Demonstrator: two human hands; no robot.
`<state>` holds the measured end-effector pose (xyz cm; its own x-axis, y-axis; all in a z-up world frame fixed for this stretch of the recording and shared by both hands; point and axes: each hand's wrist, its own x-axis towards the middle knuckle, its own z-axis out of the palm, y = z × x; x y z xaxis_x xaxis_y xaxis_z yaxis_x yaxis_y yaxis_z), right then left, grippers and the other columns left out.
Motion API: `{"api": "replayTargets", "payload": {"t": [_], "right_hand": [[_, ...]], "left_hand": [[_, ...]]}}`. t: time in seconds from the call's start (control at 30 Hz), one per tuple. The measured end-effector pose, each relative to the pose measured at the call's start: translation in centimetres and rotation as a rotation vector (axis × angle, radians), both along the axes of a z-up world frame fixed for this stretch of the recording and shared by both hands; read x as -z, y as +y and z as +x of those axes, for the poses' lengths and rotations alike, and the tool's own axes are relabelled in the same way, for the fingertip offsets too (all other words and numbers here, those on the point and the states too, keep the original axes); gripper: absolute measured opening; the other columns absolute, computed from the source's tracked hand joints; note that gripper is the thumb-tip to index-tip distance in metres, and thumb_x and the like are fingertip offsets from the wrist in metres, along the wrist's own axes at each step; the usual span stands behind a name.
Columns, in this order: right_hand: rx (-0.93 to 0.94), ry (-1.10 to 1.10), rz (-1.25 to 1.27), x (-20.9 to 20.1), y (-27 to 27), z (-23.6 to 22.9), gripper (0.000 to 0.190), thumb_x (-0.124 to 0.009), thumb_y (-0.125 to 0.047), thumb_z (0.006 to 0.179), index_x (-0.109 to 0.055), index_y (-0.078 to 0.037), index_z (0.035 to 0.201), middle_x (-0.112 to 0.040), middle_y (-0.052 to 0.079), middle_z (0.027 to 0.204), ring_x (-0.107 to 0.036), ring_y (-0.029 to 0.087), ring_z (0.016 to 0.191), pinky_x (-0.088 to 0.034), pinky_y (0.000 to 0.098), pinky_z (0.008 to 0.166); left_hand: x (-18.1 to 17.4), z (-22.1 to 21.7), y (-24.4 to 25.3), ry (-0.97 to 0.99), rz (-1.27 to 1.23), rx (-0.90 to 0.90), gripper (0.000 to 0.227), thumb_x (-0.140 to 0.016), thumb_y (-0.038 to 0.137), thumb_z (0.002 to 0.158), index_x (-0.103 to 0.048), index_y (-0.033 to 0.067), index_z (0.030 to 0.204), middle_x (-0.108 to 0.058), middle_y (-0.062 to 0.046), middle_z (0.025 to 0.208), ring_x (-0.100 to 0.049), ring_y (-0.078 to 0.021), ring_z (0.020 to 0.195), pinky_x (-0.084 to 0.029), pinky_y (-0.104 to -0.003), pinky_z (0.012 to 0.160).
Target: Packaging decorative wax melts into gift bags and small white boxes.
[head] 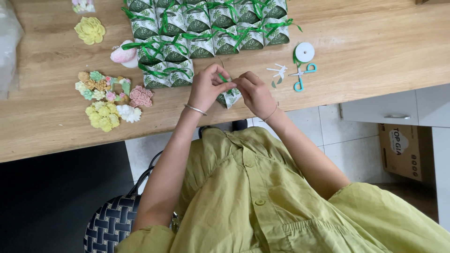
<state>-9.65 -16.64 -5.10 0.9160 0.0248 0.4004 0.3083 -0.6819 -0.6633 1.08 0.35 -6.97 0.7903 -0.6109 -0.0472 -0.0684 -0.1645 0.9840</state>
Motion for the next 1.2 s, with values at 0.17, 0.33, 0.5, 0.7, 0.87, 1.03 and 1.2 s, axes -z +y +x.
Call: {"api": "replayTargets", "payload": {"t": [0.17, 0.33, 0.5, 0.7, 0.87, 1.03, 1.2], "right_hand": [[0.047, 0.380, 0.260, 4.5, -2.0, 0.9, 0.009, -0.069, 0.000, 0.096, -0.069, -0.002, 0.105, -0.066, 0.011, 0.099, -0.066, 0.021, 0.081, -0.053, 0.0333, 0.071], [0.000, 0.659, 0.631, 1.6, -2.4, 1.2, 0.016, -0.070, -0.004, 0.096, -0.069, -0.009, 0.111, -0.070, 0.003, 0.102, -0.066, 0.012, 0.085, -0.054, 0.0262, 0.070], [0.051, 0.279, 0.403, -2.0, -1.1, 0.1, 0.040, -0.076, 0.001, 0.084, -0.070, -0.009, 0.123, -0.064, 0.002, 0.117, -0.063, 0.009, 0.089, -0.052, 0.0239, 0.072], [0.047, 0.253, 0.650, 5.2, -1.7, 0.6, 0.012, -0.077, -0.001, 0.096, -0.078, -0.002, 0.108, -0.067, 0.005, 0.107, -0.064, 0.011, 0.091, -0.052, 0.0259, 0.077], [0.131, 0.383, 1.065, 6.0, -3.5, -0.7, 0.007, -0.066, -0.005, 0.103, -0.064, 0.000, 0.099, -0.071, 0.013, 0.114, -0.068, 0.015, 0.092, -0.055, 0.0271, 0.076], [0.177, 0.467, 1.458, 7.7, -5.0, -3.1, 0.012, -0.053, -0.010, 0.107, -0.054, -0.004, 0.097, -0.072, 0.022, 0.121, -0.073, 0.021, 0.091, -0.059, 0.0302, 0.073], [0.323, 0.433, 1.618, 10.8, -6.5, -4.2, 0.012, -0.051, -0.011, 0.109, -0.057, -0.003, 0.102, -0.071, 0.023, 0.109, -0.074, 0.025, 0.088, -0.061, 0.0325, 0.074]], "left_hand": [[-2.3, -0.5, 1.3, -0.482, 0.037, 0.102, 0.019, -0.082, 0.013, 0.086, -0.068, 0.0046, 0.096, -0.072, -0.008, 0.088, -0.070, -0.0215, 0.078, -0.055, -0.033, 0.068], [1.0, -0.5, 1.3, -0.720, 0.092, 0.080, 0.013, -0.072, 0.015, 0.096, -0.065, 0.0041, 0.099, -0.067, -0.010, 0.094, -0.067, -0.0275, 0.088, -0.053, -0.037, 0.076], [6.5, 0.5, 0.7, 0.365, 0.001, 0.072, 0.019, -0.065, 0.024, 0.103, -0.070, 0.0062, 0.105, -0.065, 0.003, 0.081, -0.057, -0.0057, 0.071, -0.045, -0.021, 0.061], [6.9, 0.9, 0.8, 0.697, -0.226, 0.180, 0.019, -0.072, 0.022, 0.100, -0.073, 0.0049, 0.107, -0.066, 0.003, 0.086, -0.059, -0.0034, 0.074, -0.046, -0.019, 0.064], [5.9, 1.3, 3.3, 0.490, -0.164, -0.041, 0.018, -0.078, 0.014, 0.093, -0.071, 0.0034, 0.106, -0.073, -0.002, 0.091, -0.067, -0.0069, 0.076, -0.050, -0.019, 0.064], [7.5, 0.8, 6.8, 0.348, -0.173, -0.175, 0.028, -0.082, 0.007, 0.085, -0.062, 0.0045, 0.104, -0.072, -0.005, 0.094, -0.072, -0.0100, 0.076, -0.059, -0.022, 0.068], [9.8, -0.6, 8.9, 0.253, -0.128, -0.267, 0.025, -0.083, 0.004, 0.087, -0.062, 0.0023, 0.100, -0.073, -0.006, 0.090, -0.071, -0.0095, 0.075, -0.056, -0.021, 0.067]]}}
